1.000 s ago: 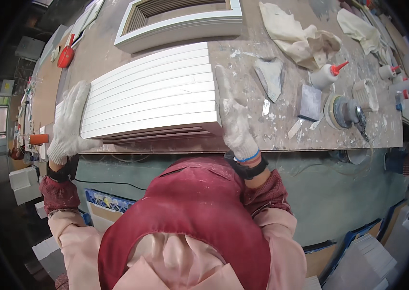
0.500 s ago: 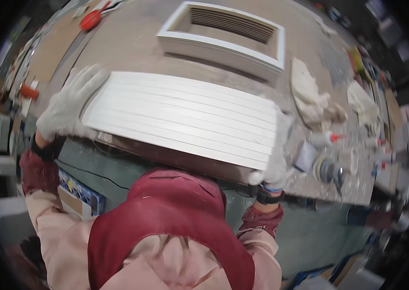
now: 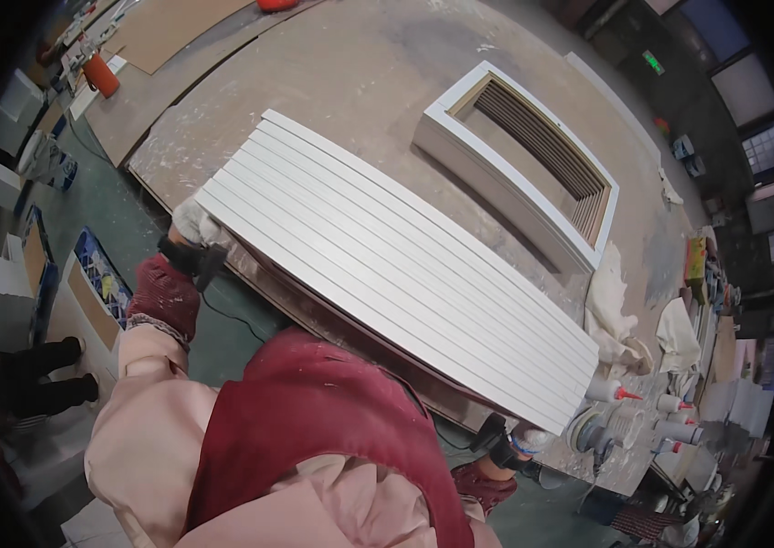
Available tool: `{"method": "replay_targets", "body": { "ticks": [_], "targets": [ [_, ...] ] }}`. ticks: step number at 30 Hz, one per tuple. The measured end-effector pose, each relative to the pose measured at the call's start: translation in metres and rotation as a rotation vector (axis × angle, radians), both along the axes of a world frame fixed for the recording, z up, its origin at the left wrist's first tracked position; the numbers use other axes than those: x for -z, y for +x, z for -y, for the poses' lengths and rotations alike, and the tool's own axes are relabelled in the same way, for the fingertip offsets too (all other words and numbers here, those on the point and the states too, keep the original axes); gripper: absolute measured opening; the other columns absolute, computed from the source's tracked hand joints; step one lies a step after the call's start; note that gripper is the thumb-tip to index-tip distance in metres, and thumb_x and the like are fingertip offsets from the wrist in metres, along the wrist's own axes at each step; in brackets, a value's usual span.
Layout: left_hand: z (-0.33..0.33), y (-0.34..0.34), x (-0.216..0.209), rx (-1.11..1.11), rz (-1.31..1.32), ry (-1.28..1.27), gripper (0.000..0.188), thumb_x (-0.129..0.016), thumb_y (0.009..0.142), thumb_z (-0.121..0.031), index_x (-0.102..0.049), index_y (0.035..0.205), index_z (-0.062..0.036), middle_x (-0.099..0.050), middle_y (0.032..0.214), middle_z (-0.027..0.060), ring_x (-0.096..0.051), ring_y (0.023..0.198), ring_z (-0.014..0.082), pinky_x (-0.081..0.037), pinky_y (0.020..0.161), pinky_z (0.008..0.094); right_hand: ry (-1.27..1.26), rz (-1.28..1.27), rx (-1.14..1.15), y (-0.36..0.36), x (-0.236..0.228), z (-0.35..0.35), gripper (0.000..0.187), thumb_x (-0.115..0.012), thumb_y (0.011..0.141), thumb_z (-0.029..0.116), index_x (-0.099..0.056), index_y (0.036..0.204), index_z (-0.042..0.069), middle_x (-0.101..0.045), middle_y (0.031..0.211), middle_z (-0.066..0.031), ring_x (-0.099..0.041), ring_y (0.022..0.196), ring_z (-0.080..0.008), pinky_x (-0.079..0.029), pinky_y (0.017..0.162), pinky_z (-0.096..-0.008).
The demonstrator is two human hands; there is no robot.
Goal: The person sands the edges of a stack of white frames with a sanding block, then places them on a pallet. They pick up another stack of frames and return to the table to sand their edges.
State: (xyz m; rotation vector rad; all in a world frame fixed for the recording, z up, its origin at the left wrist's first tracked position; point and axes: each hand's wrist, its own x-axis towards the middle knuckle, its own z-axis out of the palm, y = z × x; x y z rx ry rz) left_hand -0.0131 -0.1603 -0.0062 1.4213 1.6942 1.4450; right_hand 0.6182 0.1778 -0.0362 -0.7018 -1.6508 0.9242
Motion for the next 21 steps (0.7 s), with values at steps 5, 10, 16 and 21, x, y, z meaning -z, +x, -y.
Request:
{"method": "replay_targets", "body": {
  "ticks": [5, 10, 16, 21],
  "targets": [
    [-0.044, 0.036, -0.052, 0.273, 0.552, 0.444, 0.092, -0.08, 0.072, -0.026, -0.034, 0.146, 0.0035, -0.051, 0.139, 0.0116, -0.046, 0.127, 0.0196, -0.034, 0.109, 0.0311, -0.212, -0.2, -0.023, 0.012, -0.001, -0.01, 0.069, -0.06, 0.089, 0.052, -0.048, 0.136, 0.003, -0.053, 0.136, -0.0122, -0.053, 0.12, -0.0278, -0.041, 0.105, -0.0423],
    [-0.052, -0.004, -0.035, 0.12, 0.287, 0.297, 0.066, -0.068, 0.09, -0.043, -0.049, 0.134, 0.0023, -0.058, 0.13, 0.0076, -0.052, 0.119, 0.0145, -0.043, 0.099, 0.0293, -0.202, 0.054, -0.078, 0.028, -0.007, -0.073, 0.062, -0.058, 0.095, 0.043, -0.04, 0.143, 0.007, -0.048, 0.142, -0.01, -0.048, 0.126, -0.0246, -0.038, 0.109, -0.0415],
    [0.053, 0.017, -0.016, -0.212, 0.711, -0.044, 0.058, -0.062, 0.094, -0.043, -0.052, 0.134, -0.0026, -0.061, 0.121, 0.0034, -0.057, 0.107, 0.011, -0.047, 0.094, 0.0281, -0.687, -0.024, -0.181, -0.201, -0.095, -0.052, 0.046, -0.043, 0.102, 0.016, -0.035, 0.146, 0.005, -0.042, 0.147, -0.0084, -0.041, 0.134, -0.0219, -0.031, 0.114, -0.0356],
    [0.143, 0.069, 0.017, -0.757, 1.117, 0.016, 0.048, -0.056, 0.098, -0.038, -0.051, 0.136, -0.0081, -0.059, 0.122, 0.0014, -0.058, 0.106, 0.0103, -0.05, 0.088, 0.0285, -0.938, 0.473, -0.706, -0.387, -0.101, -0.021, 0.049, -0.052, 0.1, 0.041, -0.052, 0.131, 0.004, -0.061, 0.119, -0.0076, -0.059, 0.11, -0.0159, -0.05, 0.093, -0.0301]
  ]
}}
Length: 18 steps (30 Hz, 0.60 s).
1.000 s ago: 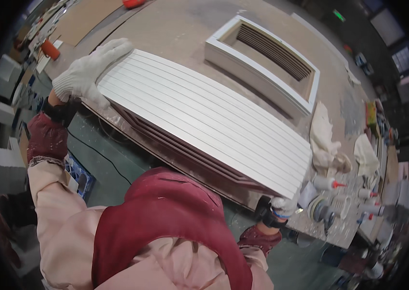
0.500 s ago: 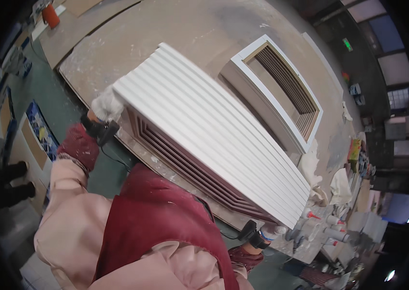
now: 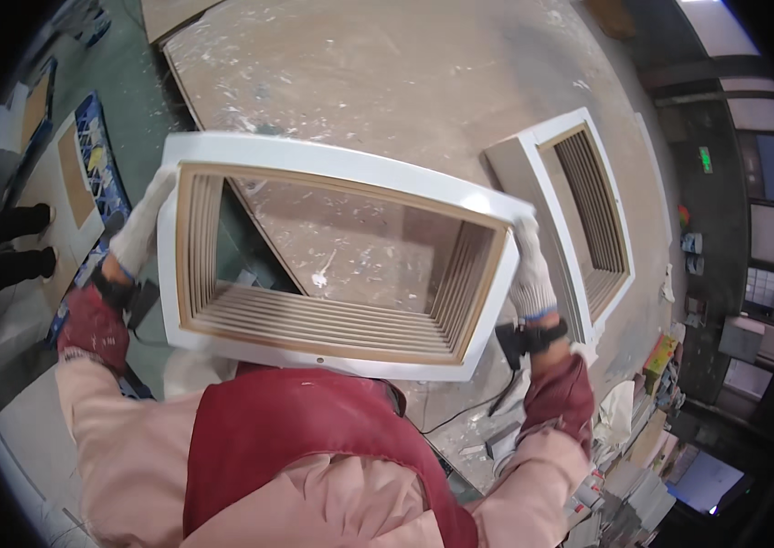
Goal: The person sands the edges of a stack of white frames with a sanding block, then places them on a pallet. They pick up another stack of frames and return to the table to sand their edges.
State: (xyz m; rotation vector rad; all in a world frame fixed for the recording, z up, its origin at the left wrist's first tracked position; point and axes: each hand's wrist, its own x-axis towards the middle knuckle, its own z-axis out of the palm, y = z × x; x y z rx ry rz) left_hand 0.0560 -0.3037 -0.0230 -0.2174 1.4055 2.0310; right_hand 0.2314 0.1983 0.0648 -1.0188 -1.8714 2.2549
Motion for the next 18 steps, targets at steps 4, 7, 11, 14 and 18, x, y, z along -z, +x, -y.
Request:
{"method": "replay_targets", "body": {
  "ticks": [4, 7, 11, 14, 18],
  "targets": [
    [0.041, 0.056, 0.012, -0.27, 0.1, -0.16, 0.056, -0.057, 0.096, -0.046, -0.045, 0.137, -0.0105, -0.06, 0.12, 0.0063, -0.062, 0.105, 0.0155, -0.054, 0.084, 0.0327, -0.07, 0.08, -0.324, -0.092, 0.017, 0.034, 0.058, -0.058, 0.096, 0.044, -0.051, 0.135, 0.002, -0.06, 0.123, -0.0102, -0.059, 0.109, -0.0163, -0.051, 0.09, -0.0289],
    [0.057, 0.099, 0.01, -0.312, 0.126, -0.146, 0.065, -0.058, 0.093, -0.052, -0.041, 0.137, -0.0086, -0.059, 0.12, 0.0117, -0.065, 0.101, 0.0199, -0.058, 0.083, 0.0345, 0.333, 0.07, -0.656, -0.115, -0.009, 0.058, 0.068, -0.061, 0.092, 0.05, -0.048, 0.138, 0.001, -0.058, 0.128, -0.0116, -0.056, 0.115, -0.0206, -0.046, 0.097, -0.032],
    [0.062, 0.125, 0.016, -0.337, 0.111, -0.137, 0.067, -0.058, 0.091, -0.056, -0.042, 0.136, -0.0082, -0.06, 0.115, 0.0121, -0.066, 0.098, 0.0202, -0.06, 0.077, 0.0349, 0.674, -0.023, -0.621, -0.078, -0.022, 0.057, 0.066, -0.058, 0.093, 0.045, -0.045, 0.139, -0.001, -0.058, 0.125, -0.0222, -0.057, 0.116, -0.0298, -0.045, 0.097, -0.0357],
    [0.051, 0.127, 0.005, -0.337, 0.119, -0.143, 0.067, -0.056, 0.091, -0.058, -0.043, 0.135, -0.0086, -0.061, 0.113, 0.0115, -0.067, 0.095, 0.0202, -0.06, 0.076, 0.0346, 1.054, -0.232, -0.4, 0.008, -0.018, 0.057, 0.063, -0.061, 0.094, 0.022, -0.035, 0.142, -0.009, -0.052, 0.13, -0.0317, -0.053, 0.125, -0.0343, -0.041, 0.103, -0.0373],
    [0.038, 0.161, 0.009, -0.356, 0.047, -0.171, 0.066, -0.051, 0.093, -0.06, -0.045, 0.134, -0.0086, -0.062, 0.111, 0.0106, -0.066, 0.093, 0.0201, -0.059, 0.078, 0.0356, 0.602, -0.088, -0.028, 0.148, 0.021, 0.072, 0.057, -0.049, 0.099, 0.02, -0.031, 0.148, -0.003, -0.047, 0.142, -0.016, -0.046, 0.13, -0.0231, -0.035, 0.11, -0.035]
  ]
}}
